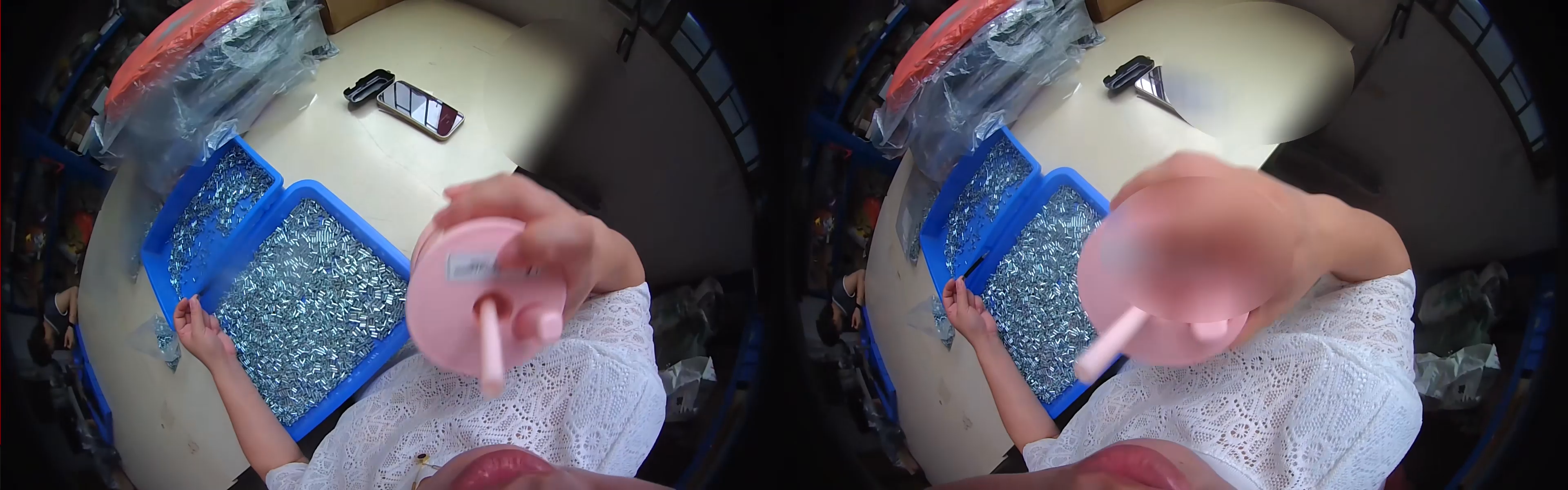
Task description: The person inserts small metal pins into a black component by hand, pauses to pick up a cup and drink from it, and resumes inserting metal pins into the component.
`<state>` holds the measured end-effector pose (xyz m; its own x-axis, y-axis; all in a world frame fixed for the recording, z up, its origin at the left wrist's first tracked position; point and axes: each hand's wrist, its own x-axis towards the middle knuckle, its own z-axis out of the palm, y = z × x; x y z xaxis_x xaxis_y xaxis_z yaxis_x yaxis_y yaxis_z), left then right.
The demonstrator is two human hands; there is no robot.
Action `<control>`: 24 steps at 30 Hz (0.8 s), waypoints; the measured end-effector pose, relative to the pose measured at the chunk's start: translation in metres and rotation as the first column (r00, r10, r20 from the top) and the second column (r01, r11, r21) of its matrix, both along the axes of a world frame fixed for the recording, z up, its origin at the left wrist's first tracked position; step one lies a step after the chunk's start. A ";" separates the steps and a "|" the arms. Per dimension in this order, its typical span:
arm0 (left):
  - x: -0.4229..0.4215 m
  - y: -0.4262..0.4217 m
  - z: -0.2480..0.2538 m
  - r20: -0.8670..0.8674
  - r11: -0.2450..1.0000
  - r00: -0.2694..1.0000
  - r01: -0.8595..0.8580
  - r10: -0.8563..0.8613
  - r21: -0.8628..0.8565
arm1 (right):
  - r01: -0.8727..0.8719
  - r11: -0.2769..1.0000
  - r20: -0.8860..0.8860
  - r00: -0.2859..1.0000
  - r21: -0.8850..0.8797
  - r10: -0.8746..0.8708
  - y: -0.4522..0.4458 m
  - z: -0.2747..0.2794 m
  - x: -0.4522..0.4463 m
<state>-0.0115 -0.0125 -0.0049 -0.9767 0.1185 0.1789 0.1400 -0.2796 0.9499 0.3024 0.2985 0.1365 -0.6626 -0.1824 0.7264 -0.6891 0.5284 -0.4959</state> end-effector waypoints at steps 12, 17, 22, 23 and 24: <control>0.003 0.001 0.002 0.001 0.999 1.000 -0.024 0.024 -0.025 | -0.116 0.984 -0.035 0.992 0.133 0.122 -0.018 0.016 -0.003; 0.001 0.001 0.001 -0.005 1.000 1.000 -0.019 0.019 -0.015 | -0.103 0.970 -0.033 0.993 0.220 0.113 -0.015 0.019 -0.003; 0.001 0.001 0.001 -0.004 1.000 1.000 -0.020 0.020 -0.016 | -0.098 0.970 -0.036 0.993 0.223 0.109 -0.016 0.018 -0.005; 0.000 0.001 0.000 -0.010 1.000 1.000 -0.022 0.022 -0.020 | -0.094 0.969 -0.035 0.994 0.228 0.105 -0.016 0.019 -0.005; 0.000 0.000 0.000 -0.007 1.000 1.000 -0.023 0.023 -0.019 | -0.095 0.969 -0.033 0.994 0.229 0.105 -0.016 0.018 -0.005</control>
<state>-0.0111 -0.0120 -0.0048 -0.9779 0.0996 0.1836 0.1529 -0.2580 0.9540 0.2972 0.2826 0.1543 -0.6007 -0.4093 0.6868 -0.7628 0.5505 -0.3391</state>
